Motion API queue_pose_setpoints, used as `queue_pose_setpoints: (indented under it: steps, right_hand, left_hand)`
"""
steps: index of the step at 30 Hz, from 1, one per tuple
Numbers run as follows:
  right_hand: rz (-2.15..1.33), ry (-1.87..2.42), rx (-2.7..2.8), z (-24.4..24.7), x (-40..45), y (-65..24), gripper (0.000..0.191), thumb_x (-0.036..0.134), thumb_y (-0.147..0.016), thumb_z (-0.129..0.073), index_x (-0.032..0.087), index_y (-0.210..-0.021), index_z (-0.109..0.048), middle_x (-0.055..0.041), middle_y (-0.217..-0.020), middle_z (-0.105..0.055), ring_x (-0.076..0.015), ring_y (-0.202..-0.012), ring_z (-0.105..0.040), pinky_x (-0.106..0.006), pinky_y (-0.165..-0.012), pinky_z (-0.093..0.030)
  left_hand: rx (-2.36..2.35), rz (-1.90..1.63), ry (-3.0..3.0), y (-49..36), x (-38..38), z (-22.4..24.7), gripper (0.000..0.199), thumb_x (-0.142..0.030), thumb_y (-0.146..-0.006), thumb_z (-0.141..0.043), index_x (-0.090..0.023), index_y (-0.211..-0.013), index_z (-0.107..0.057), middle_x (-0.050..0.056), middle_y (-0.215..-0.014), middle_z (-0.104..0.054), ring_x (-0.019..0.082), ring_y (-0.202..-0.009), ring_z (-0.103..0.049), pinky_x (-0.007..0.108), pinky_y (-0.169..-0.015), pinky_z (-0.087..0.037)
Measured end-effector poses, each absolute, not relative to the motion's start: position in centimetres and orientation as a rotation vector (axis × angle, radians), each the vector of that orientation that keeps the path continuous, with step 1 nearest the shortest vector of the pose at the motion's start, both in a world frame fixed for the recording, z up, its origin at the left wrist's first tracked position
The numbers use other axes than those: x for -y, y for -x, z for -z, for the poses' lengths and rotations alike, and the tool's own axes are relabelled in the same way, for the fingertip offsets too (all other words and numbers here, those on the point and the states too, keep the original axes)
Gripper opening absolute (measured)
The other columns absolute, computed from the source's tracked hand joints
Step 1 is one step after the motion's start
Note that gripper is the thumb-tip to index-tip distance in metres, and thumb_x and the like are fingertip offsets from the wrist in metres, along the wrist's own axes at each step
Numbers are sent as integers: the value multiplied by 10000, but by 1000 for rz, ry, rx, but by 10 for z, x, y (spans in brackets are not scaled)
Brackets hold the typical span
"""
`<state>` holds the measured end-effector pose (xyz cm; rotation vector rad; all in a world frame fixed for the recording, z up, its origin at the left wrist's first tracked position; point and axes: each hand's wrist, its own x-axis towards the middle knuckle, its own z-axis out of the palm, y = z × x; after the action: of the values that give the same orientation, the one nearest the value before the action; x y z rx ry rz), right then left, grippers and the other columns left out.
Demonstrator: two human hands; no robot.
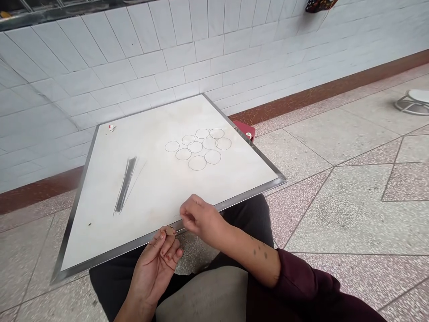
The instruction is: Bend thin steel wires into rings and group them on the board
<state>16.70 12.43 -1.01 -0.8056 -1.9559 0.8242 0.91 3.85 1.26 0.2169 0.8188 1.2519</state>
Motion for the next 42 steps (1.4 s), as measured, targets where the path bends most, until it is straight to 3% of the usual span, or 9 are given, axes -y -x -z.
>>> queue_pose_setpoints:
  steps: [6, 10, 13, 16, 22, 31, 37, 42]
  right_hand:
    - [-865, 804, 1936, 12, -123, -168, 140, 62, -864, -524, 202, -852, -531, -7, -825, -500, -127, -702, -474, -227, -618, -427]
    - [-876, 842, 1905, 15, -122, -165, 131, 74, -871, -518, 202, -848, -534, -11, -821, -508, -129, -689, -469, -224, -595, -421]
    - [-859, 871, 1877, 13, -121, -163, 133, 69, -864, -515, 200, -855, -537, -11, -826, -509, -122, -672, -465, -217, -580, -418]
    - [-821, 899, 1854, 9, -121, -164, 132, 70, -859, -518, 200, -864, -540, -13, -830, -511, -123, -678, -477, -218, -578, -426]
    - [-808, 924, 1831, 6, -119, -167, 108, 95, -872, -520, 200, -862, -542, -15, -819, -515, -126, -672, -487, -227, -576, -433]
    - [-811, 902, 1811, 8, -117, -166, 116, 88, -865, -523, 201, -866, -549, -13, -819, -513, -124, -669, -480, -223, -575, -434]
    - [-823, 875, 1839, 9, -116, -168, 119, 85, -871, -533, 202, -865, -549, -10, -829, -509, -116, -657, -469, -216, -574, -431]
    - [-827, 765, 1930, 9, -116, -168, 138, 66, -868, -520, 203, -862, -530, -10, -828, -515, -121, -685, -487, -215, -590, -436]
  left_hand:
    - [-839, -1256, -173, -12, -39, -16, 122, -222, -811, -773, -148, -787, -679, -93, -533, -387, 44, -451, -326, 200, -545, -479]
    - [-846, -1282, -135, -11, -39, -13, 128, -223, -807, -778, -157, -757, -680, -89, -523, -390, 47, -443, -341, 200, -536, -484]
    - [-797, -1333, -184, -12, -38, -11, 103, -249, -839, -746, -153, -821, -711, -60, -574, -456, 77, -537, -464, 281, -716, -565]
    - [-732, -1383, -233, -16, -36, -10, 98, -242, -827, -751, -168, -886, -725, -36, -663, -517, 112, -668, -551, 369, -885, -558]
    - [-770, -1376, -237, -22, -32, -8, 117, -252, -823, -764, -163, -885, -719, -62, -604, -462, 65, -539, -467, 273, -775, -564]
    - [-870, -1414, -142, -25, -34, -9, 177, -228, -737, -842, -186, -825, -694, -70, -647, -489, 58, -538, -477, 273, -753, -571]
    - [-814, -1354, -232, -25, -33, -15, 145, -302, -860, -724, -179, -812, -665, -48, -655, -484, 90, -576, -486, 300, -744, -558]
    - [-843, -1235, -235, -21, -35, -20, 229, -352, -910, -666, -168, -779, -631, -58, -604, -453, 69, -506, -401, 230, -569, -477]
